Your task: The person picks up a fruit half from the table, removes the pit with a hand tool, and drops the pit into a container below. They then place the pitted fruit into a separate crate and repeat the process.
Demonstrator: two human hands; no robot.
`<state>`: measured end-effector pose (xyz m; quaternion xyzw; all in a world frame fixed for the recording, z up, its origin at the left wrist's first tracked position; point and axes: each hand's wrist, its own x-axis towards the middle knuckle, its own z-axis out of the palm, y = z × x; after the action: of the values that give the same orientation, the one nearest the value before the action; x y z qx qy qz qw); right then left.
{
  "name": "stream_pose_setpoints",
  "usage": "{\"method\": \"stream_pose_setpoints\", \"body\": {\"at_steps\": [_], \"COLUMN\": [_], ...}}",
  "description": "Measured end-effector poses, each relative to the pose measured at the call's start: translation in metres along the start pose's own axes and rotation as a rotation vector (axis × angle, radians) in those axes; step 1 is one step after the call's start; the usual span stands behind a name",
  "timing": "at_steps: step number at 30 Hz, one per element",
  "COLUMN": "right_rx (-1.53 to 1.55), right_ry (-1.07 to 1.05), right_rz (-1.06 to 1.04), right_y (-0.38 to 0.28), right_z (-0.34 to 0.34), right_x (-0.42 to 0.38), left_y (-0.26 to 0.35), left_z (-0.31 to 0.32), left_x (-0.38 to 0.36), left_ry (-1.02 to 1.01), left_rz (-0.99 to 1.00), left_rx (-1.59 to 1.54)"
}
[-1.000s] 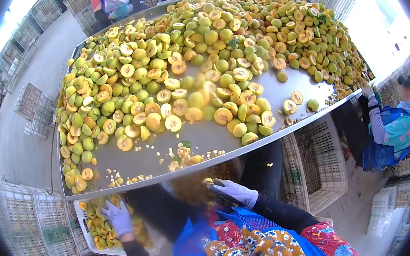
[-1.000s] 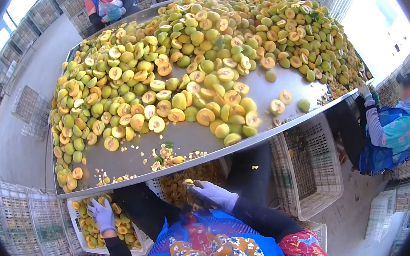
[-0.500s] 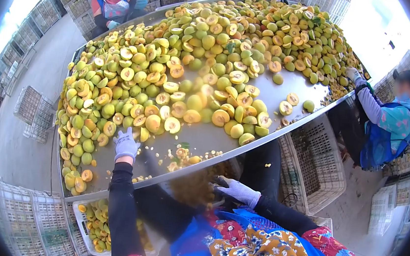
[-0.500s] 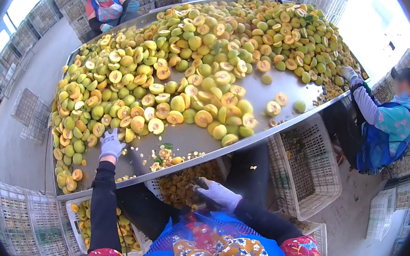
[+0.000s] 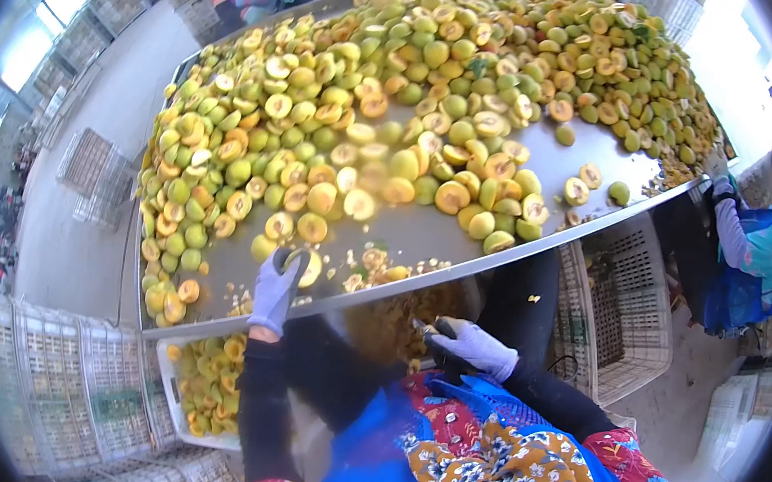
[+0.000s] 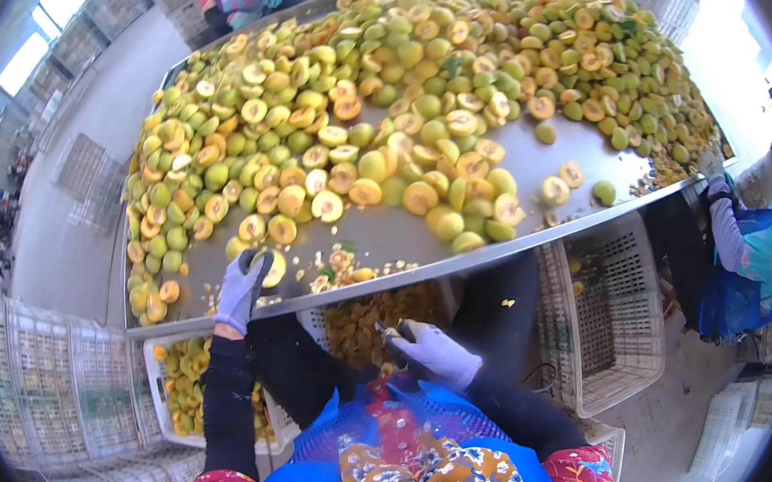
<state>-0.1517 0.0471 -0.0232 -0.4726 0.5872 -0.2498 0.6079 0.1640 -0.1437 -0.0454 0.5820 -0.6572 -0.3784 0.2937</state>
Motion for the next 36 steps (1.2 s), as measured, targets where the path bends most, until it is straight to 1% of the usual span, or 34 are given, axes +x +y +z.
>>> {"method": "stream_pose_setpoints", "body": {"at_steps": [1,3,4,5,7,8,11,12,15,17,19,21,22,24,27,29,30,31,33,34,36], "right_rx": [-0.086,-0.158,-0.159,-0.194,-0.295,-0.334,-0.464,-0.476,-0.531,-0.533,-0.54,-0.539,-0.516,-0.548,-0.587,-0.604,-0.609,-0.614,-0.656,-0.683,-0.753], "right_ry": [0.012,0.076,0.047,0.078,0.158,0.194,0.256,0.271,0.275,0.264,0.274,0.303,0.346,0.313,0.296,0.286,0.279,0.275,0.192,0.154,0.143], "right_rz": [-0.069,-0.267,-0.252,-0.288,-0.396,-0.424,-0.44,-0.454,-0.453,-0.418,-0.412,-0.4,-0.465,-0.418,-0.392,-0.402,-0.413,-0.423,-0.405,-0.397,-0.621], "right_y": [-0.007,-0.019,-0.042,-0.05,-0.064,-0.068,-0.072,-0.071,-0.074,-0.069,-0.069,-0.068,-0.067,-0.067,-0.066,-0.063,-0.059,-0.054,-0.046,-0.042,-0.037], "right_z": [0.0,0.002,0.002,0.003,0.006,0.008,0.01,0.011,0.015,0.016,0.013,0.013,0.012,0.009,0.012,0.013,0.015,0.017,0.019,0.018,0.017], "right_x": [-0.002,-0.006,-0.013,-0.014,-0.016,-0.017,-0.014,-0.011,-0.009,-0.008,-0.004,-0.008,-0.007,-0.006,-0.006,-0.005,-0.004,-0.002,0.003,0.005,0.006], "left_y": [0.02,0.075,0.081,0.086,0.104,0.085,0.117,0.109,0.109,0.103,0.102,0.105,0.106,0.105,0.092,0.081,0.08,0.077,0.075,0.08,0.096], "left_z": [0.013,0.029,0.039,0.047,0.063,0.076,0.085,0.081,0.088,0.087,0.089,0.096,0.096,0.097,0.106,0.111,0.11,0.114,0.12,0.123,0.125], "left_x": [-0.01,-0.042,-0.049,-0.055,-0.066,-0.068,-0.081,-0.084,-0.094,-0.094,-0.09,-0.094,-0.092,-0.094,-0.096,-0.098,-0.099,-0.1,-0.102,-0.103,-0.104], "left_ry": [0.055,-0.11,-0.146,-0.184,-0.185,-0.221,-0.2,-0.313,-0.291,-0.208,-0.183,-0.238,-0.262,-0.291,-0.276,-0.223,-0.185,-0.118,0.041,0.081,0.091], "left_rz": [-0.01,-0.224,-0.248,-0.264,-0.27,-0.194,-0.426,-0.37,-0.207,0.169,0.126,-0.392,-0.407,-0.236,-0.069,0.054,0.136,0.217,0.358,0.353,0.12], "left_rx": [-0.181,-0.704,-0.771,-0.84,-0.89,-0.95,-1.265,-1.158,-1.076,-0.558,-0.656,-1.352,-1.342,-1.089,-0.863,-0.622,-0.429,-0.328,-0.112,-0.144,-0.306]}}
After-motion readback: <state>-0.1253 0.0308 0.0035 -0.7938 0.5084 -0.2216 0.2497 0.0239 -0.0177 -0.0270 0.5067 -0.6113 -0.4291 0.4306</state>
